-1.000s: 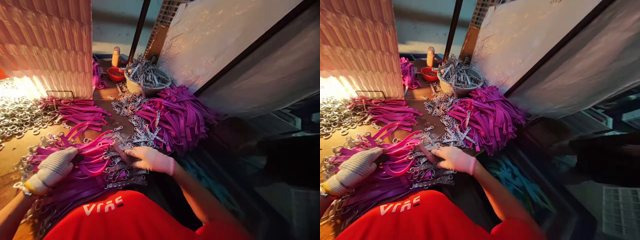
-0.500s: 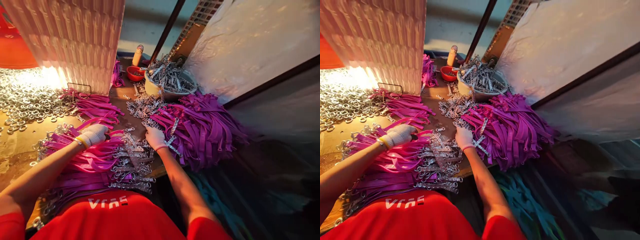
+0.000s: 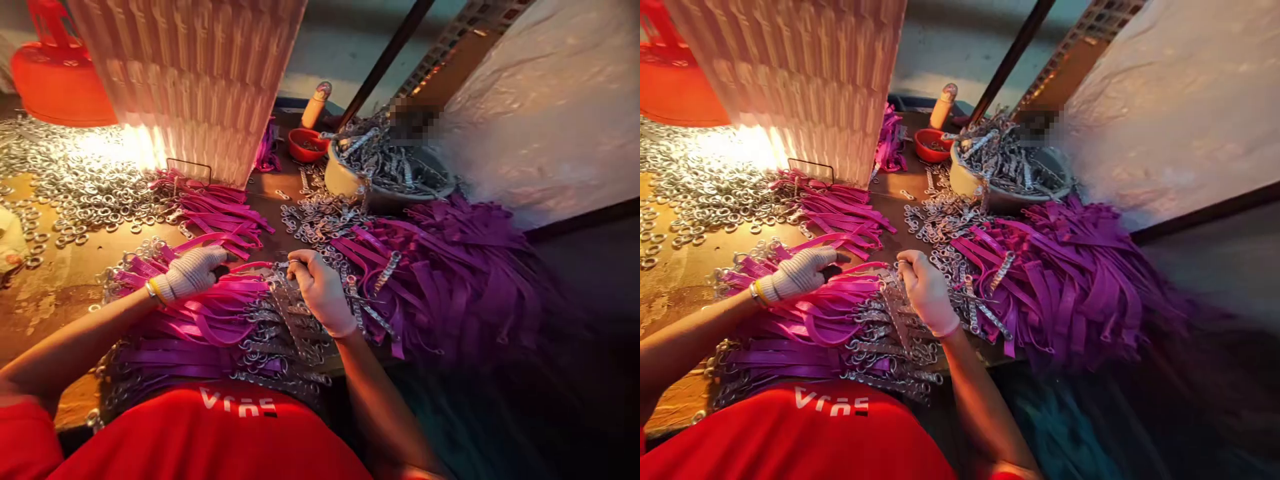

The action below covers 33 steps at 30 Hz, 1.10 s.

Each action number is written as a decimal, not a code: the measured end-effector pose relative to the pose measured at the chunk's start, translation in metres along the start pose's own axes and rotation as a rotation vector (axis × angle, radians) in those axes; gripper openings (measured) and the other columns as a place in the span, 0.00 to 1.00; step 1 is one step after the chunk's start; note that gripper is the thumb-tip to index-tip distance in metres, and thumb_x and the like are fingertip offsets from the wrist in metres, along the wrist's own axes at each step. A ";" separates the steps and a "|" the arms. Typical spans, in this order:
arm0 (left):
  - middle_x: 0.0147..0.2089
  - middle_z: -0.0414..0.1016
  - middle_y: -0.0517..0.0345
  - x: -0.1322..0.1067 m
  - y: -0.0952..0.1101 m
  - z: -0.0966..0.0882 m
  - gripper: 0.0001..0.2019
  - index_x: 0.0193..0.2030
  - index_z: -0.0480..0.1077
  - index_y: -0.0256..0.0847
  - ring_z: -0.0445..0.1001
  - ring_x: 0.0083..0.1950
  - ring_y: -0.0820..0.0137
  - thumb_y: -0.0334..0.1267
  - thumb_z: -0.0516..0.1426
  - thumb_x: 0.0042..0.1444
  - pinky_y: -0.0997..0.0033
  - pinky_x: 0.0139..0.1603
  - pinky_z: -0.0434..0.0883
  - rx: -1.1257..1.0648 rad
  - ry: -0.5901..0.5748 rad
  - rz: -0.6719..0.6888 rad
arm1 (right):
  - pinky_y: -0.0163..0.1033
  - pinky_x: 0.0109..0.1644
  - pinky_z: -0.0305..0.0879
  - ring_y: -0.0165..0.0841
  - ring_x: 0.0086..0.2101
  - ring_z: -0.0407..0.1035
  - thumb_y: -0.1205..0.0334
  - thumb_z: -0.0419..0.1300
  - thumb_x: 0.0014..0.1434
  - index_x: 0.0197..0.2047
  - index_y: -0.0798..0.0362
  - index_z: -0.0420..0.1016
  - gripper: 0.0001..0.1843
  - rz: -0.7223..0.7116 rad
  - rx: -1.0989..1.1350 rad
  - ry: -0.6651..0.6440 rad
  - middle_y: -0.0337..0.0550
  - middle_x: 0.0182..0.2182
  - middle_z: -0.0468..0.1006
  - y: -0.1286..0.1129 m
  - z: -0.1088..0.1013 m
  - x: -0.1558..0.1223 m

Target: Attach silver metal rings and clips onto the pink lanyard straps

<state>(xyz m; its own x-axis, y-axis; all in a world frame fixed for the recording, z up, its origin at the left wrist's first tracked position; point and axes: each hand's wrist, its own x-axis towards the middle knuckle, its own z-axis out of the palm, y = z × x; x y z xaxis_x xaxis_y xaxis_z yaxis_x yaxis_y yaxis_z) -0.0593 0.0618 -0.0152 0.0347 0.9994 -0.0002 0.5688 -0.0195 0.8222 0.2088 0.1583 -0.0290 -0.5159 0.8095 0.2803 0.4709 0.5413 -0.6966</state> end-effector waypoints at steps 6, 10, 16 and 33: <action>0.38 0.77 0.50 -0.027 0.026 0.010 0.19 0.54 0.75 0.32 0.57 0.20 0.82 0.28 0.54 0.57 0.83 0.17 0.53 -1.376 0.284 -0.365 | 0.40 0.52 0.71 0.36 0.45 0.75 0.61 0.57 0.68 0.59 0.50 0.70 0.18 -0.189 0.125 -0.048 0.45 0.49 0.80 -0.074 0.036 -0.008; 0.34 0.76 0.52 -0.038 0.029 0.021 0.14 0.44 0.77 0.32 0.64 0.23 0.80 0.26 0.53 0.55 0.84 0.18 0.56 -1.415 0.415 -0.401 | 0.41 0.47 0.72 0.37 0.43 0.75 0.65 0.58 0.67 0.63 0.51 0.67 0.21 -0.428 -0.002 -0.040 0.48 0.48 0.79 -0.096 0.060 -0.020; 0.42 0.80 0.51 -0.056 0.027 0.037 0.20 0.46 0.79 0.38 0.76 0.38 0.70 0.22 0.59 0.46 0.81 0.26 0.67 -1.270 0.451 -0.305 | 0.41 0.44 0.71 0.37 0.39 0.75 0.69 0.52 0.68 0.55 0.51 0.72 0.16 -0.536 -0.182 -0.010 0.48 0.43 0.80 -0.103 0.072 -0.027; 0.33 0.74 0.59 -0.081 0.043 0.042 0.25 0.53 0.69 0.35 0.70 0.26 0.76 0.39 0.69 0.51 0.78 0.24 0.65 -1.021 0.485 -0.105 | 0.43 0.52 0.70 0.39 0.46 0.75 0.66 0.50 0.68 0.60 0.55 0.69 0.19 -0.270 -0.030 -0.004 0.52 0.49 0.80 -0.112 0.060 -0.033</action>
<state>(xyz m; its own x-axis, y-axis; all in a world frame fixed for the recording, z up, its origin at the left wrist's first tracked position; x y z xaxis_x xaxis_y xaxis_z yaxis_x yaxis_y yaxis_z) -0.0031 -0.0210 -0.0039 -0.4221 0.9046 -0.0587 -0.3933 -0.1244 0.9109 0.1301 0.0569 0.0000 -0.6284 0.6341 0.4507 0.3366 0.7439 -0.5773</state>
